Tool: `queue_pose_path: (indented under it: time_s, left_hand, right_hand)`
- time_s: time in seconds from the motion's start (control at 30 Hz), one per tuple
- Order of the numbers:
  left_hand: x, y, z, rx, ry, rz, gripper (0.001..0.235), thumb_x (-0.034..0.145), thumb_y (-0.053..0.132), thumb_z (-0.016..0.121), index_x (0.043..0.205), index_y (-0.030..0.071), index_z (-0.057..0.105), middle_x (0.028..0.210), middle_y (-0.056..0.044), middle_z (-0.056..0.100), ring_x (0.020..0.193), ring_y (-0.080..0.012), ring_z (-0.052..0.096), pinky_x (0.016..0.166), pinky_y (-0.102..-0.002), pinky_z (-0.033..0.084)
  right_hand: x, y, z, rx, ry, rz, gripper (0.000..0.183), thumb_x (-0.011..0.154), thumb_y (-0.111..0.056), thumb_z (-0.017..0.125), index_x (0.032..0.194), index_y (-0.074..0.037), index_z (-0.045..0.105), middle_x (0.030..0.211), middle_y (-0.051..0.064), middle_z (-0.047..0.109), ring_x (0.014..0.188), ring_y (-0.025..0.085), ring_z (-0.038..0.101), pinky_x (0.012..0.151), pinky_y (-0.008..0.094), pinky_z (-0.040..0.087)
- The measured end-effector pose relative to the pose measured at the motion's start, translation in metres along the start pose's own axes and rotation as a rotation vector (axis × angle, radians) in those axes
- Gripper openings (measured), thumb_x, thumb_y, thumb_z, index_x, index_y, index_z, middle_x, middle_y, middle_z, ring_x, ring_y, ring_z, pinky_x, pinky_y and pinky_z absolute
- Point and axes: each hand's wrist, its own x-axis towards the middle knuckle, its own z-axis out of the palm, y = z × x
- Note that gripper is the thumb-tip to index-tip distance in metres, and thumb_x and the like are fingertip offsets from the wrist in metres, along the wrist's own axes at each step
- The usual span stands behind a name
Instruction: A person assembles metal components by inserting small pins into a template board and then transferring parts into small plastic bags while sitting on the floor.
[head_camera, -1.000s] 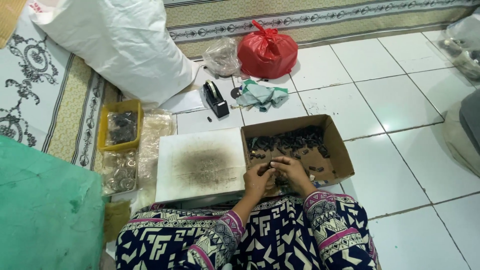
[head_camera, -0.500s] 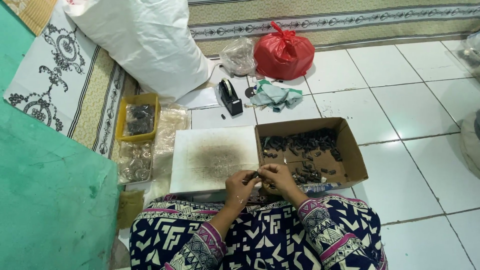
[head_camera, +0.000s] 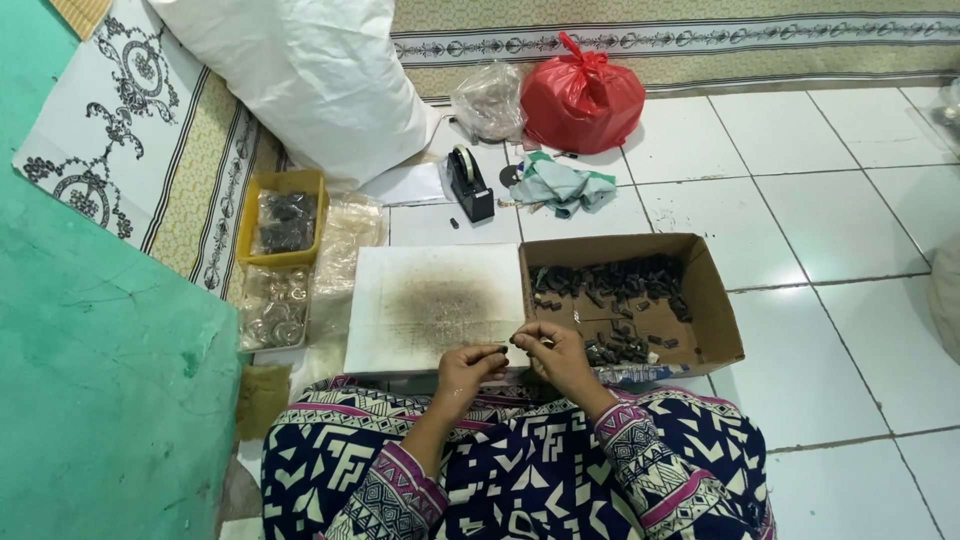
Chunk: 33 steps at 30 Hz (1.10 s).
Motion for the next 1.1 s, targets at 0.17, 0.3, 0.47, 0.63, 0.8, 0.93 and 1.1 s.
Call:
queue_pose_path:
  time_s: [0.17,0.3,0.47,0.63,0.8,0.93,1.1]
  left_hand:
    - [0.006,-0.010,0.000,-0.061,0.006,-0.006,0.033,0.088,-0.001,0.077,0.117,-0.016,0.069,0.101,-0.032,0.075,0.086,-0.0318,0.076,0.076,-0.039,0.067]
    - [0.006,-0.013,-0.003,-0.088,0.013,-0.020,0.034,0.086,-0.001,0.079,0.115,-0.017,0.069,0.100,-0.032,0.075,0.084,-0.0312,0.076,0.073,-0.037,0.068]
    - [0.007,-0.014,-0.006,-0.085,0.016,-0.036,0.032,0.086,-0.001,0.079,0.112,-0.016,0.071,0.097,-0.031,0.076,0.081,-0.0310,0.077,0.070,-0.036,0.068]
    - [0.010,-0.021,-0.013,-0.043,0.000,-0.048,0.029,0.083,-0.003,0.080,0.109,-0.015,0.072,0.093,-0.030,0.076,0.076,-0.0294,0.077,0.066,-0.034,0.068]
    - [0.008,-0.029,-0.011,-0.038,-0.030,-0.056,0.026,0.084,-0.006,0.078,0.107,-0.015,0.073,0.090,-0.031,0.075,0.074,-0.0306,0.077,0.066,-0.036,0.068]
    - [0.006,-0.015,-0.005,-0.044,-0.043,-0.044,0.028,0.085,-0.003,0.080,0.109,-0.014,0.072,0.090,-0.031,0.075,0.074,-0.0298,0.077,0.065,-0.034,0.068]
    - [0.006,-0.022,-0.008,-0.057,-0.056,-0.047,0.031,0.083,-0.006,0.080,0.110,-0.017,0.070,0.089,-0.031,0.075,0.072,-0.0290,0.076,0.064,-0.033,0.068]
  right_hand:
    - [0.007,0.011,0.005,-0.226,0.010,-0.173,0.010,0.087,-0.014,0.082,0.093,-0.006,0.082,0.069,0.011,0.070,0.067,0.018,0.065,0.058,0.030,0.055]
    - [0.011,0.017,0.006,-0.401,-0.001,-0.318,0.007,0.085,-0.013,0.082,0.090,-0.009,0.081,0.070,0.011,0.072,0.073,0.024,0.070,0.064,0.034,0.058]
    - [0.006,0.005,0.002,-0.442,-0.063,-0.406,0.004,0.087,-0.012,0.079,0.090,-0.009,0.080,0.070,0.009,0.072,0.072,0.025,0.069,0.064,0.034,0.058]
    - [0.009,0.016,-0.001,-0.496,-0.151,-0.399,0.003,0.088,-0.007,0.076,0.087,-0.007,0.078,0.073,0.011,0.074,0.075,0.030,0.070,0.068,0.040,0.057]
    - [0.005,0.014,-0.003,-0.401,-0.191,-0.052,0.009,0.083,-0.008,0.080,0.091,-0.006,0.083,0.083,0.015,0.078,0.088,0.029,0.070,0.080,0.043,0.057]
    - [0.011,0.014,-0.008,-0.022,-0.125,0.230,0.018,0.079,0.002,0.081,0.096,0.006,0.079,0.081,0.014,0.076,0.077,0.020,0.072,0.066,0.028,0.061]
    - [0.015,0.027,-0.009,0.080,-0.116,0.366,0.025,0.078,0.002,0.082,0.100,0.012,0.074,0.085,0.018,0.071,0.080,0.027,0.075,0.067,0.035,0.065]
